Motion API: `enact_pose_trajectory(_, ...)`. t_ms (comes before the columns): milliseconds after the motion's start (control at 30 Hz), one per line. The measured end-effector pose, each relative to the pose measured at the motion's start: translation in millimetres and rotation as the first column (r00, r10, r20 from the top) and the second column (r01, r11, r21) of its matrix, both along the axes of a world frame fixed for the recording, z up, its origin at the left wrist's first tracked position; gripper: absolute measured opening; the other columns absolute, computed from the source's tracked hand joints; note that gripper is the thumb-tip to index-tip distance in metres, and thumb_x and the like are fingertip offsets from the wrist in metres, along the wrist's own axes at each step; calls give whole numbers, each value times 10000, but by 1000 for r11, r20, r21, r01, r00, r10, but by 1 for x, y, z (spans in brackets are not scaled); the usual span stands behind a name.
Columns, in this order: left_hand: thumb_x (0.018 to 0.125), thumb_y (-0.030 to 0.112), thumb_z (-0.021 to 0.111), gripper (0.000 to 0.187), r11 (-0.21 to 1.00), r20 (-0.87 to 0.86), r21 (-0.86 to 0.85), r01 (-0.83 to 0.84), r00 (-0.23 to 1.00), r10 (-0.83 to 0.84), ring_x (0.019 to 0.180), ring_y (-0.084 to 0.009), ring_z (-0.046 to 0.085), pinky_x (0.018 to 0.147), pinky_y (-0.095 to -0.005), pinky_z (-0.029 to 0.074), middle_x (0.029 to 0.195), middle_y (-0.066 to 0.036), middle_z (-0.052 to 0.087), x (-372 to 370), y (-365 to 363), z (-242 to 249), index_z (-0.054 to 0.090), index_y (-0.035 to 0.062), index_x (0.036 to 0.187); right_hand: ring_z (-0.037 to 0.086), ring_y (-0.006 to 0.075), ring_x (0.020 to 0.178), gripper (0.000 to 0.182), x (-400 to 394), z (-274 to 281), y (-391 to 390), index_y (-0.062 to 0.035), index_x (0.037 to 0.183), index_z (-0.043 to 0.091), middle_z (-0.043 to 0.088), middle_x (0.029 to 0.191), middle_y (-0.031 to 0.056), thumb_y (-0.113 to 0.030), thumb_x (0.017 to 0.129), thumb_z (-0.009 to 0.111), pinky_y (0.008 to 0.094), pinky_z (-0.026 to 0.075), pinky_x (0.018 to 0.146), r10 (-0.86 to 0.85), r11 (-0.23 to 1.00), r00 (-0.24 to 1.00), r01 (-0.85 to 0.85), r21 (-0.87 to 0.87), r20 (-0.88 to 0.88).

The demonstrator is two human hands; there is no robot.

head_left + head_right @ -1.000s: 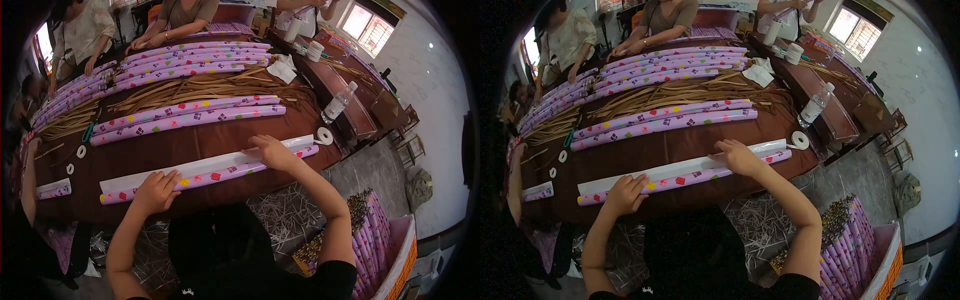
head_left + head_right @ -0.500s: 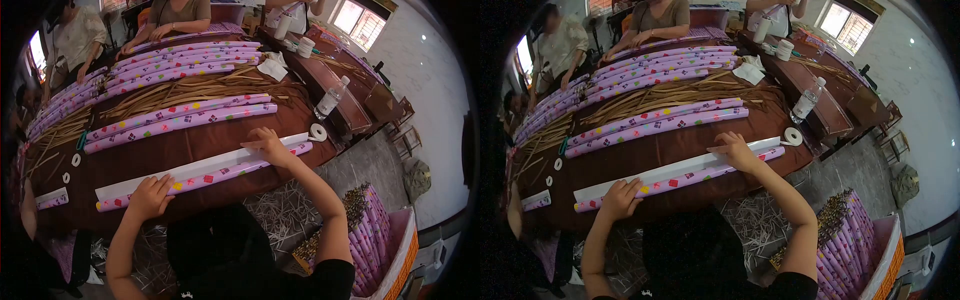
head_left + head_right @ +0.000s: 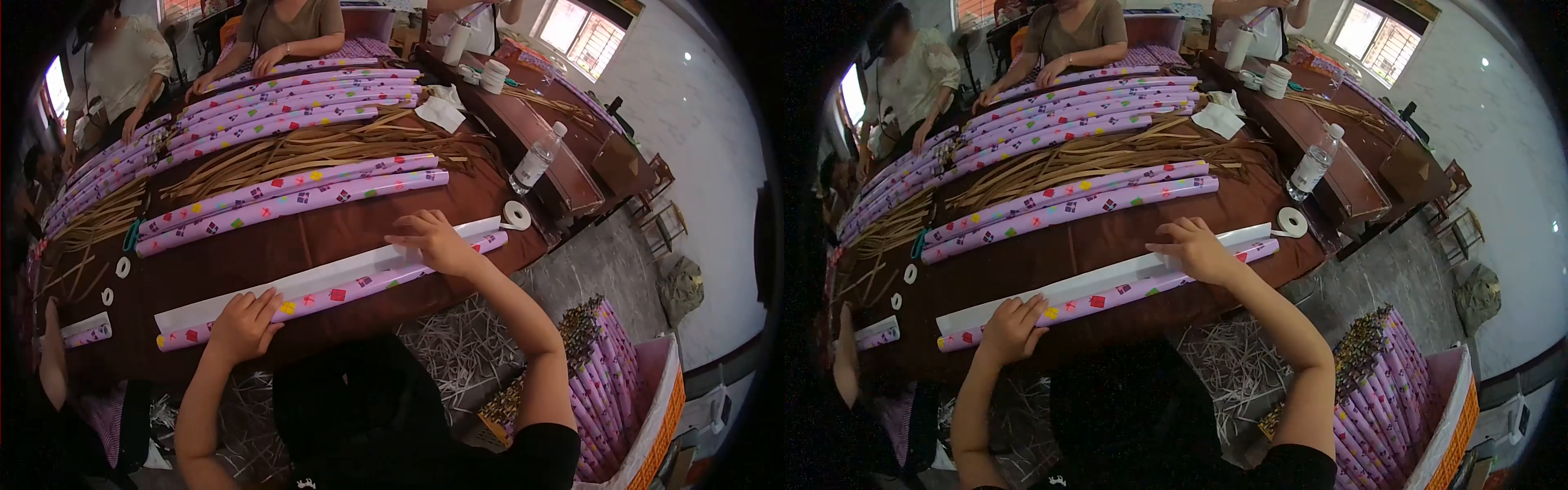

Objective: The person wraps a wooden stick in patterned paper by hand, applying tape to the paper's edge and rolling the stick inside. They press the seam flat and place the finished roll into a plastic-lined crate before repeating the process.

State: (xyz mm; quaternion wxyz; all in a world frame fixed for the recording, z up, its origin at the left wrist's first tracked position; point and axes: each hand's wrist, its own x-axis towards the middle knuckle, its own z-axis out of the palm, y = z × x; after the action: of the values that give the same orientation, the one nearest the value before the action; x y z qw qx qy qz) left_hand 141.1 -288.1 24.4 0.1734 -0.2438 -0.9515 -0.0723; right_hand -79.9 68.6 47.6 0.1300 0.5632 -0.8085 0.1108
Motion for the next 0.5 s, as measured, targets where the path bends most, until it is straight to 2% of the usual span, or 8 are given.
enact_pose_trajectory(100, 740, 150, 761, 530, 1000, 22, 6, -13, 1000, 12, 837, -307, 575, 778, -397, 501, 1199, -176, 644, 0, 1, 2, 590, -13, 1214, 520, 279, 1150, 526, 1, -4, -5, -209, 1225, 684, 569, 1276, 80, -86, 714, 677, 429, 376, 975, 54, 998, 994, -50, 36, -95)
enact_pose_trajectory(233, 740, 144, 756, 529, 1000, 37, 7, -12, 999, 11, 840, -310, 573, 783, -401, 498, 1214, -171, 639, 1, 3, 6, 586, -10, 1216, 527, 280, 1142, 482, -5, -12, -3, -184, 1209, 690, 581, 1255, 79, -135, 729, 698, 430, 383, 962, 44, 999, 984, -39, 29, -175)
enact_pose_trajectory(300, 741, 140, 750, 542, 999, 52, -13, -32, 998, 32, 870, -321, 581, 818, -412, 496, 1222, -169, 636, 2, 3, 5, 578, -5, 1234, 531, 275, 1137, 460, -1, -11, -3, -144, 1205, 680, 593, 1209, 78, -152, 746, 694, 427, 388, 951, -47, 996, 995, 41, -74, -89)
enact_pose_trajectory(333, 741, 140, 750, 542, 1000, 45, -15, -16, 999, 17, 870, -321, 581, 818, -412, 496, 1222, -169, 636, 2, 4, 6, 578, -5, 1234, 531, 275, 1137, 460, 3, -10, 0, -144, 1205, 680, 593, 1209, 78, -152, 746, 694, 427, 388, 951, -63, 995, 993, 56, -77, -96)
enact_pose_trajectory(400, 760, 205, 731, 520, 998, 2, -66, -22, 1000, 22, 907, -311, 599, 831, -398, 490, 1196, -161, 648, 1, 4, 6, 599, -2, 1218, 540, 272, 1099, 442, 23, 0, -3, -105, 1201, 665, 596, 1150, 78, -189, 769, 702, 424, 392, 943, -49, 986, 999, 50, -159, 5)
enact_pose_trajectory(433, 763, 201, 730, 513, 998, 6, -62, -21, 1000, 21, 936, -324, 600, 854, -405, 489, 1204, -167, 636, 1, 2, 3, 598, -1, 1215, 550, 265, 1038, 455, 32, -5, -6, -114, 1226, 641, 593, 1098, 72, -258, 800, 714, 416, 413, 931, 67, 985, 997, -70, -155, -24)
enact_pose_trajectory(500, 756, 193, 738, 513, 1000, 3, -24, -8, 1000, 8, 941, -326, 601, 857, -407, 491, 1201, -165, 623, -1, 4, 4, 599, 4, 1213, 559, 258, 1012, 475, 47, -15, -16, -102, 1231, 625, 592, 1072, 68, -326, 822, 715, 396, 438, 924, 185, 973, 976, -198, -118, -112)
